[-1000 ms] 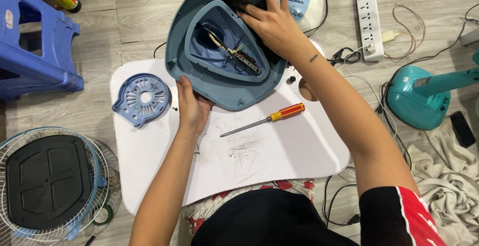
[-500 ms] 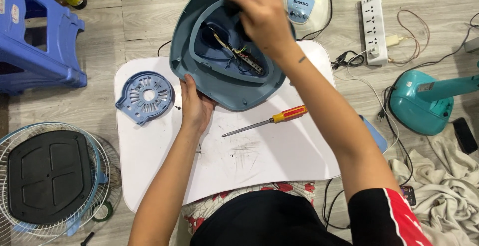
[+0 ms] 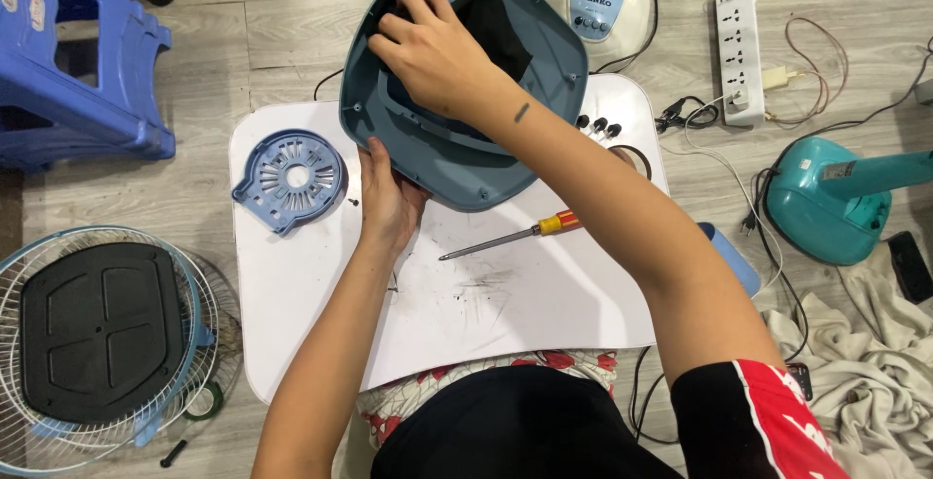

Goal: The person assembles a standing fan by attaching a black base plate to the blue fan housing using a screwdriver and screws. They then wipe the fan's base and neck with a black cloth.

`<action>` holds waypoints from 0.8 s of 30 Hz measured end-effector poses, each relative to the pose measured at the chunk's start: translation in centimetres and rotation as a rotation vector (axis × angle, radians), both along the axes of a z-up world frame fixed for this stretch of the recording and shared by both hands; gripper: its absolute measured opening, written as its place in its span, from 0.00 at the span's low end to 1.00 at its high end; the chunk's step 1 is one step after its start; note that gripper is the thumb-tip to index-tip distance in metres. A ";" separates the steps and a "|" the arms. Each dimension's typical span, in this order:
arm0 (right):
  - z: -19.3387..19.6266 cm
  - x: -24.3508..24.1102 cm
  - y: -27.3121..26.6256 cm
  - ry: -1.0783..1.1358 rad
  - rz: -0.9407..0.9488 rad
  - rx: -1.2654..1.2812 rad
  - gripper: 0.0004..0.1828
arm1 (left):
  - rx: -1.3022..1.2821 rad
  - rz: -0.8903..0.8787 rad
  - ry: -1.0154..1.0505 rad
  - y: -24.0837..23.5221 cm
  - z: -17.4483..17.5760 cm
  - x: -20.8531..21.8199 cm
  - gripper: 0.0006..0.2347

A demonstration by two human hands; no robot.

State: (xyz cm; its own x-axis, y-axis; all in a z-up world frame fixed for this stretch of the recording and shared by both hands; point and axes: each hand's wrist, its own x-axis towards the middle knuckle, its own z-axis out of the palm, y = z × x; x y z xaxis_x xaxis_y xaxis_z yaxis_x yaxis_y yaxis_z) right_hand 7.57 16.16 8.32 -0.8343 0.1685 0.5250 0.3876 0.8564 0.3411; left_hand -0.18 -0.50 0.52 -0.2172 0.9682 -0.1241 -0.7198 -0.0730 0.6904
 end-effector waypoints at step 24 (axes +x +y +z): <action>1.8 7.9 1.0 0.088 -0.205 -0.148 0.24 | 0.041 0.009 -0.049 0.2 -0.1 0.1 0.26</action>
State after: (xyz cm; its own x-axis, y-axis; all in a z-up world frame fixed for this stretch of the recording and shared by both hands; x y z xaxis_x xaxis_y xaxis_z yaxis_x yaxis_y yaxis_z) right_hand 15.48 17.19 10.14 -0.7269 0.4101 0.5509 0.5811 0.7948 0.1752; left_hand -0.07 -0.26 0.39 -0.2207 0.9707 -0.0948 -0.7521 -0.1075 0.6502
